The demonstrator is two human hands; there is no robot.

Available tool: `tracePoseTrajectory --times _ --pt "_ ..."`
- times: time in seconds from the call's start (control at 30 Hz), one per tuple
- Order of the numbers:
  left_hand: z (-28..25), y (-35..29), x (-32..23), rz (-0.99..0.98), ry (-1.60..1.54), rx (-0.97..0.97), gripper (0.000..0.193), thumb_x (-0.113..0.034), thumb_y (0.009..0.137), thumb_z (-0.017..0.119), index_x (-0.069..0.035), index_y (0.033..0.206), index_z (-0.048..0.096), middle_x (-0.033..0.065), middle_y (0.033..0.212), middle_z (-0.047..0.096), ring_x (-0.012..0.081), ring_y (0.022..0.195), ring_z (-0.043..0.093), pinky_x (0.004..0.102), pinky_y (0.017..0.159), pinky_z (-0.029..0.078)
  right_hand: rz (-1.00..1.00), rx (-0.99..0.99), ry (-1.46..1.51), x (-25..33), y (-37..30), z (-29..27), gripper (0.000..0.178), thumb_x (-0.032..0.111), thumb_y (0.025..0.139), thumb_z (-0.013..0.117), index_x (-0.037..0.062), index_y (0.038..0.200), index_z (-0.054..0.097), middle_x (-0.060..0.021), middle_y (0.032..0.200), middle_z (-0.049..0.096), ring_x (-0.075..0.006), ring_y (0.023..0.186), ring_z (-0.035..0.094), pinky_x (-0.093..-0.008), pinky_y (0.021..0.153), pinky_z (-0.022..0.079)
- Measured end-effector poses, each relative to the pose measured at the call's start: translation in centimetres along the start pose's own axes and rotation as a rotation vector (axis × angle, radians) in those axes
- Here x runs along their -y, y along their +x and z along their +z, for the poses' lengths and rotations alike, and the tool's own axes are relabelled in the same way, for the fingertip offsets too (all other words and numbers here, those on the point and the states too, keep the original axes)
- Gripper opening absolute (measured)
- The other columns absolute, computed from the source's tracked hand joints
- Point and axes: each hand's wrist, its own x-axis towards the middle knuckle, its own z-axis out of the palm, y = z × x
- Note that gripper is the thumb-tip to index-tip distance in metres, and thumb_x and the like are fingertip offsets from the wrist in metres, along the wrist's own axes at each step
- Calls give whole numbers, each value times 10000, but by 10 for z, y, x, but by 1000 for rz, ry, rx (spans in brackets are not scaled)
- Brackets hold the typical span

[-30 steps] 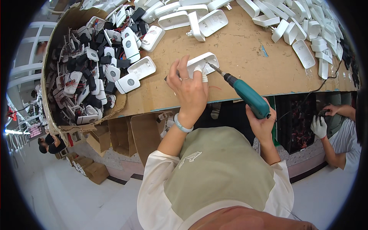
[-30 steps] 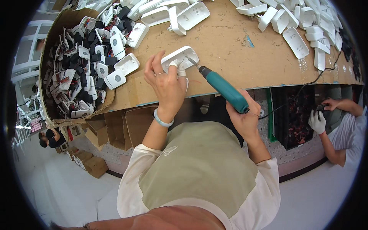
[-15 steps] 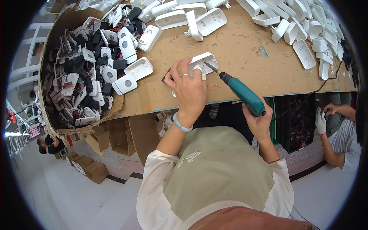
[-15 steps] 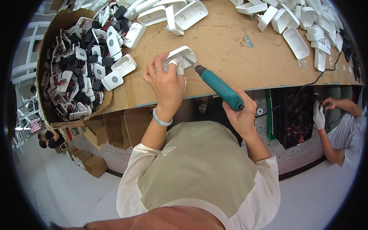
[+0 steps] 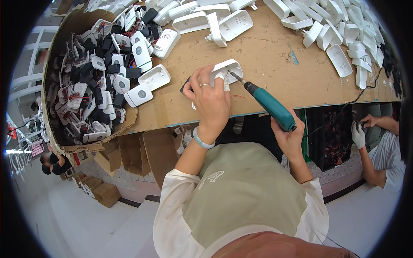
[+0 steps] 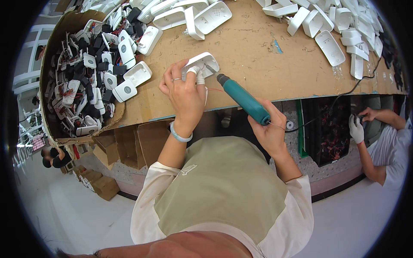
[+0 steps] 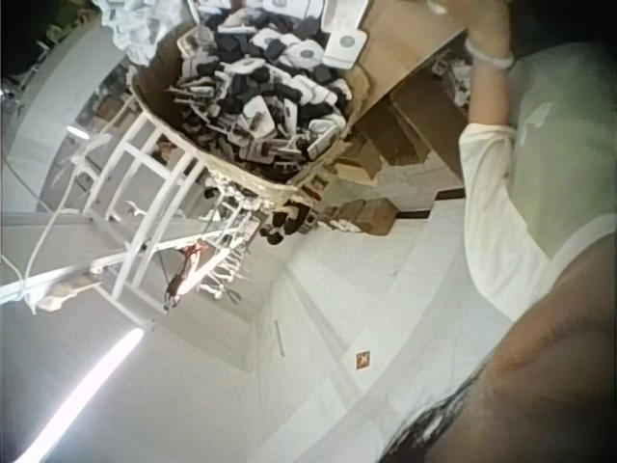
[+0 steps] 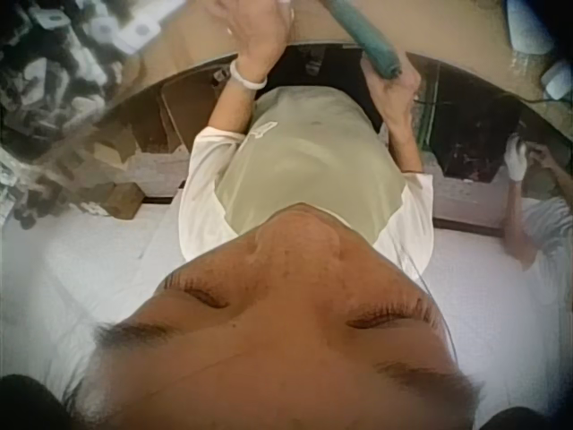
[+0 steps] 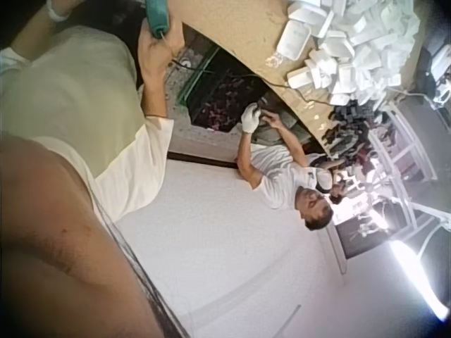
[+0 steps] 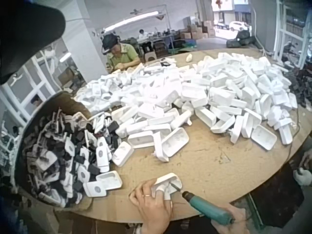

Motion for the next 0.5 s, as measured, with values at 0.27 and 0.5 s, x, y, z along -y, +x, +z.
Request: tracePoseTrajectory --times 0.27,0.5 --pt "1 0 0 -1 -2 -5 114 -62 756 731 -7 807 645 141 1273 582 346 1220 488 530 956 309 3 -7 -40 -2 -1 -1 334 -47 776 723 -11 1096 637 -157 972 700 -289 838 693 -321 765 528" --pt "0 0 0 -2 0 12 115 -61 755 732 -6 809 646 139 1278 572 345 1222 483 536 956 305 -21 -12 6 2 0 -1 347 -39 777 730 -14 1112 644 -153 958 700 -277 834 695 -317 766 529"
